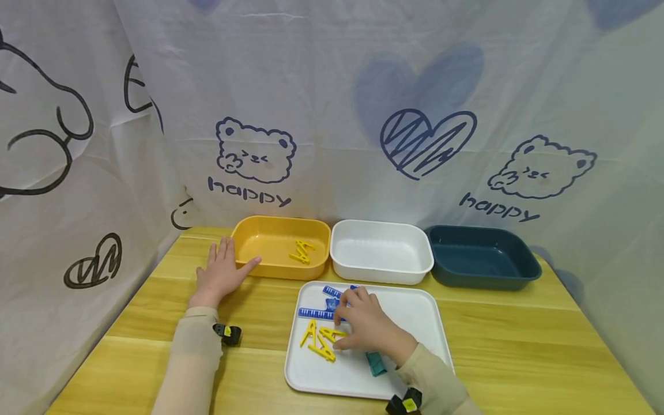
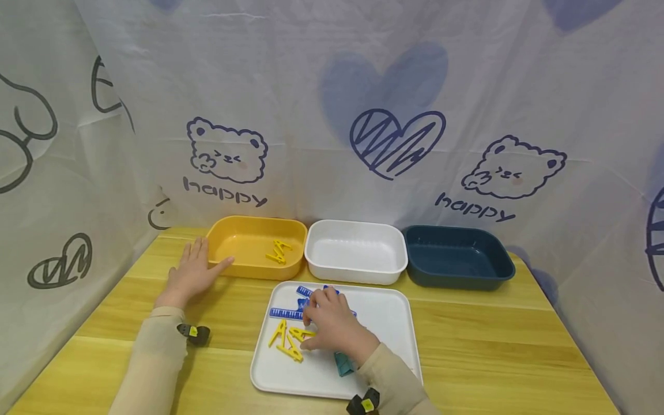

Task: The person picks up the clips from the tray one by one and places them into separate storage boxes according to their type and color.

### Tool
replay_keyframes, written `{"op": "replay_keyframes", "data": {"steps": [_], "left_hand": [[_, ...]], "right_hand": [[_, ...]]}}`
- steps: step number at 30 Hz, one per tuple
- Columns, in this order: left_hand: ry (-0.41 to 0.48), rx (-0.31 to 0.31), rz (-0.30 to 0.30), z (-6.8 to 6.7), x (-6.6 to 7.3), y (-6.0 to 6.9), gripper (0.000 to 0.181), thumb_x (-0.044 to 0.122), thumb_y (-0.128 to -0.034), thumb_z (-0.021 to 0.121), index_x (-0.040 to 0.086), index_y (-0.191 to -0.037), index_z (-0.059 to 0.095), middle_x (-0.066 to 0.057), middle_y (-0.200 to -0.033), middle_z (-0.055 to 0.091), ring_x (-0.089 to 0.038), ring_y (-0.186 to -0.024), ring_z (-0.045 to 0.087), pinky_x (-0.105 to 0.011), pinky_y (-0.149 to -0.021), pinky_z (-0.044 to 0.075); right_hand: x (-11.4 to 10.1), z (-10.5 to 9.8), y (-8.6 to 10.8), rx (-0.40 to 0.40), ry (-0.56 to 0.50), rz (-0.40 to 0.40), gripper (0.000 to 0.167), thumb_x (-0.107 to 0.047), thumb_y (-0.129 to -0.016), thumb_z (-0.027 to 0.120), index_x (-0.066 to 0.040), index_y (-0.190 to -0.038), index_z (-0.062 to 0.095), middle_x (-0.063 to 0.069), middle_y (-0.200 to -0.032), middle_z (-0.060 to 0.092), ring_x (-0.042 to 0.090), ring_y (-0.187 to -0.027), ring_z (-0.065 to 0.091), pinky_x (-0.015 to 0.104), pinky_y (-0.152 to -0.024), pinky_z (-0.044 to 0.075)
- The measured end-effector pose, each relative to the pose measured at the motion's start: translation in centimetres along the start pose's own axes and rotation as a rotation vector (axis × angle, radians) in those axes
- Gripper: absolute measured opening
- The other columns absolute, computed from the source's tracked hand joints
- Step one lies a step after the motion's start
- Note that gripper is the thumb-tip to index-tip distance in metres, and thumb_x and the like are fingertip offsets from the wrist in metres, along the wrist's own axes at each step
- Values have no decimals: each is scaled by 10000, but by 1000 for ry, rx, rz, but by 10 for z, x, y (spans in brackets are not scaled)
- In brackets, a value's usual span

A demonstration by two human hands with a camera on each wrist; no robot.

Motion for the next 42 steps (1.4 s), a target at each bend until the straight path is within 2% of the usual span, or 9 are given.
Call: {"op": "replay_keyframes", "data": {"steps": [20,42], "left_hand": [[-8,6,3,1,-2,-2,1117,822,-857,305,20,-1558,-30,-194,-1631,-98,-450,-1497,-72,-827,-1040,56],[-12,8,3,0,-1,-1,1114,818,-862,300,14,-1555,-37,-214,-1633,-63,-456,-1496,-61,-824,-1042,67]], "right_hand": [[3,13,-2,-53,82,24,288,-423,-686,851,-248,-777,642,-43,-1024,465,193,-1057,359,390,-886,345],[6,5,-2,24,88,-10,226,-360,-695,825,-215,-781,674,-36,-1061,503,188,-1060,370,388,-899,343]]}}
Point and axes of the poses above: each hand's wrist, its own y-axis away from the middle knuckle, its own z-axis out of the palm, x = y × z, the point moved 8 cm from there along -y, towards the middle knuckle
